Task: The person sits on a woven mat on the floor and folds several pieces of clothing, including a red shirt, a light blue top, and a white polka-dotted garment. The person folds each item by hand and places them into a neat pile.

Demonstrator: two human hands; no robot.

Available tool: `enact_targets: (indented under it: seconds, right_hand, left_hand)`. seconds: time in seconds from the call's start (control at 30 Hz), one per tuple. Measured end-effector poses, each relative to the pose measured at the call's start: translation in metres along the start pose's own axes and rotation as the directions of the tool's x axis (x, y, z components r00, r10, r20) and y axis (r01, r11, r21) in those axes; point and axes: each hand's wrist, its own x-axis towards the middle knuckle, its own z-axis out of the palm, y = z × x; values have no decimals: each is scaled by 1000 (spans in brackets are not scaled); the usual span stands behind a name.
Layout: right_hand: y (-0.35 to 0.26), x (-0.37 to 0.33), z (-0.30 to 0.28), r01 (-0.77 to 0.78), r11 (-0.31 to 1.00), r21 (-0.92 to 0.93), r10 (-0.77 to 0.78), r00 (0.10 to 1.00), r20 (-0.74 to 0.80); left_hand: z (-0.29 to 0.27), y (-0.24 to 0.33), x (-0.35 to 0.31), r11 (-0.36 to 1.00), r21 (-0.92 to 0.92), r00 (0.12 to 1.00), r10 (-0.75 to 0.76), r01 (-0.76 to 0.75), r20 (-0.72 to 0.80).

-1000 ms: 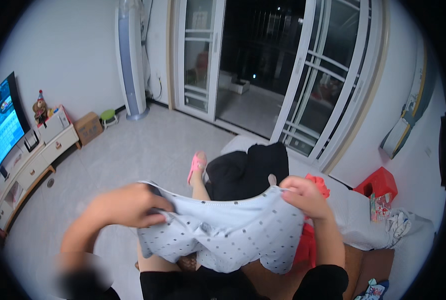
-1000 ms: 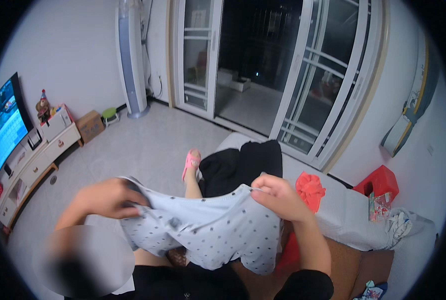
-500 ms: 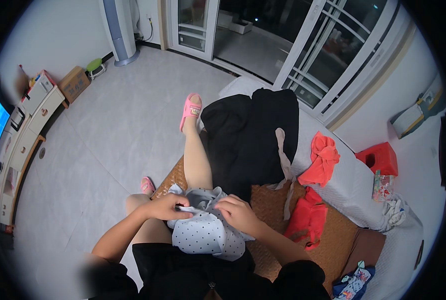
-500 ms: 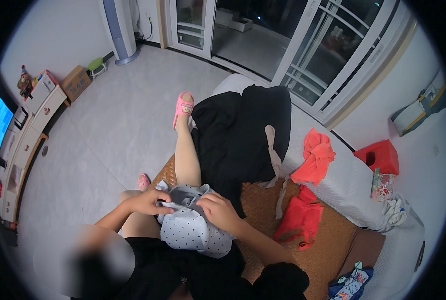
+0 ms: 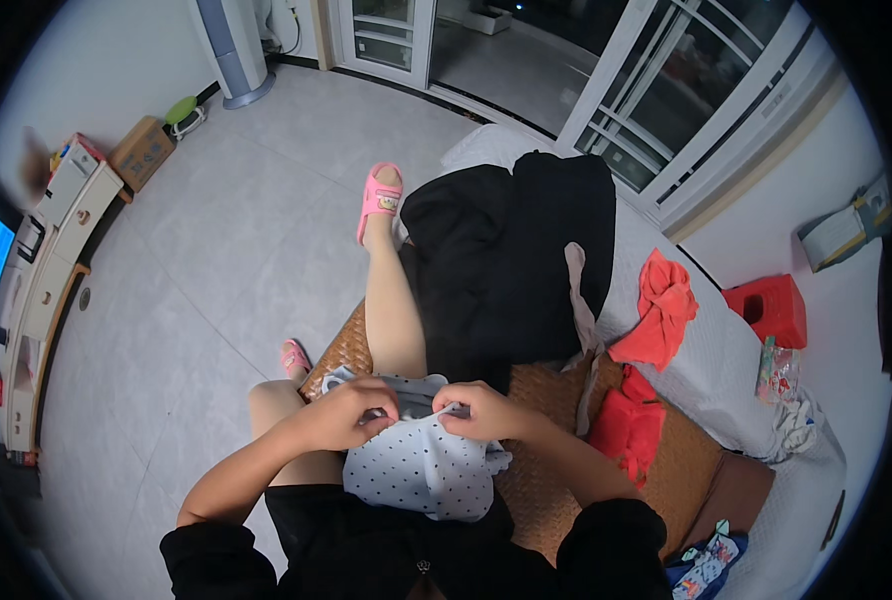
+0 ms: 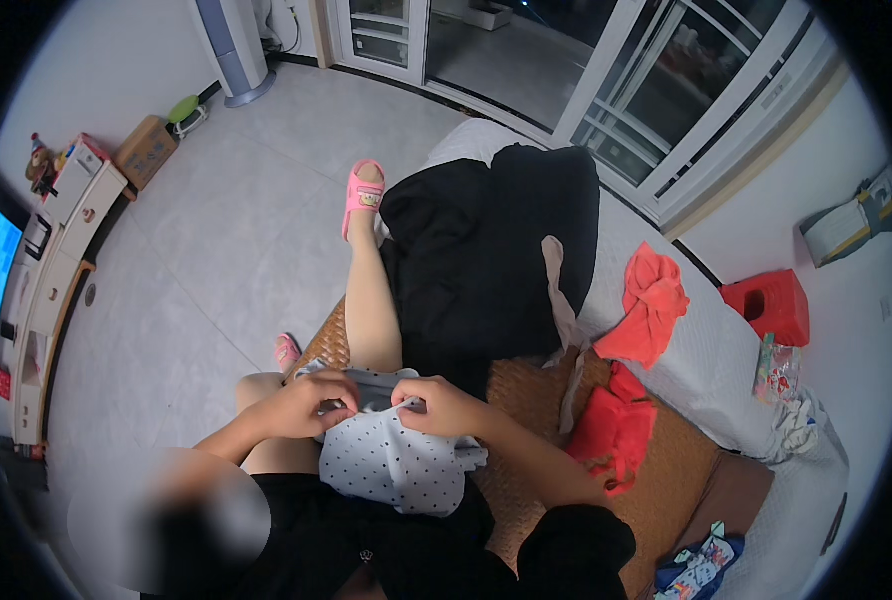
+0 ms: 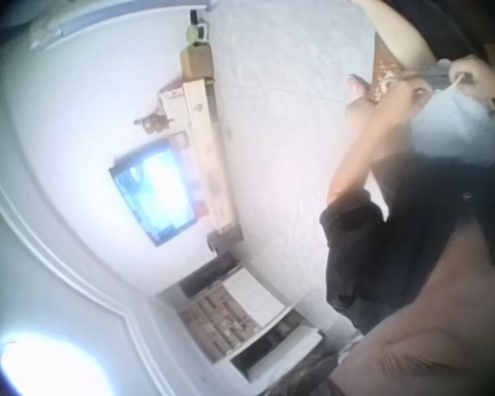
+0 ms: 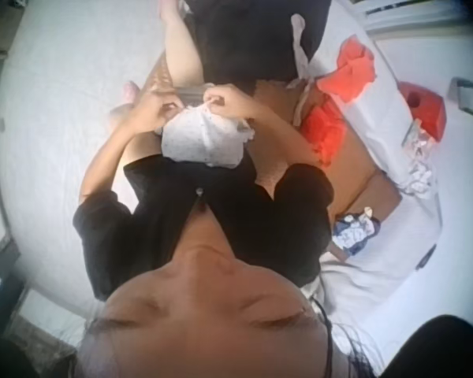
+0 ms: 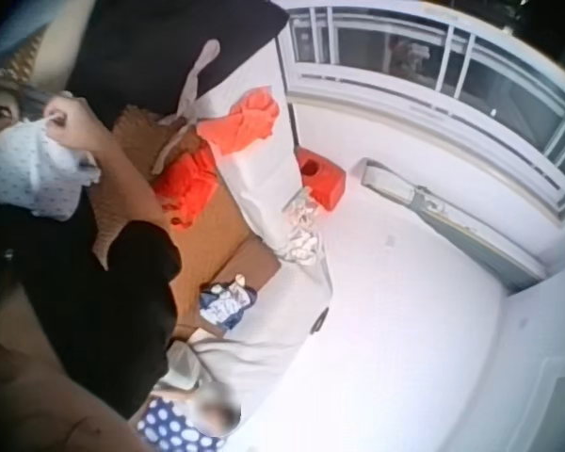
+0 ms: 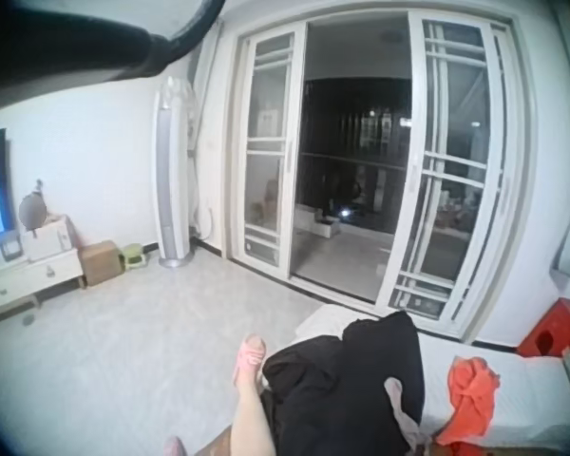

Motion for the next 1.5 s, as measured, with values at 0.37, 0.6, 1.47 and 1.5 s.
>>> enact_targets:
  seconds: [0.37, 0.6, 1.47, 1.5]
  right_hand:
    - [-10, -8, -18, -260, 954, 152, 226, 951, 211]
    - [81, -12, 8, -472, 794, -384, 456, 879, -138]
    - [-8, -43, -30, -194, 981, -24, 161, 873, -461]
    - [-13, -41, -25, -214, 977, 23, 202, 875, -441]
  left_hand:
    - [32, 19, 18, 988, -82, 979, -118, 132, 165]
    - [49, 8, -1, 915, -148, 864, -287, 374, 414]
    - [60, 23, 28, 996, 1, 984, 89, -90, -156]
    - [65, 38, 35, 994, -95, 987, 34, -49, -154]
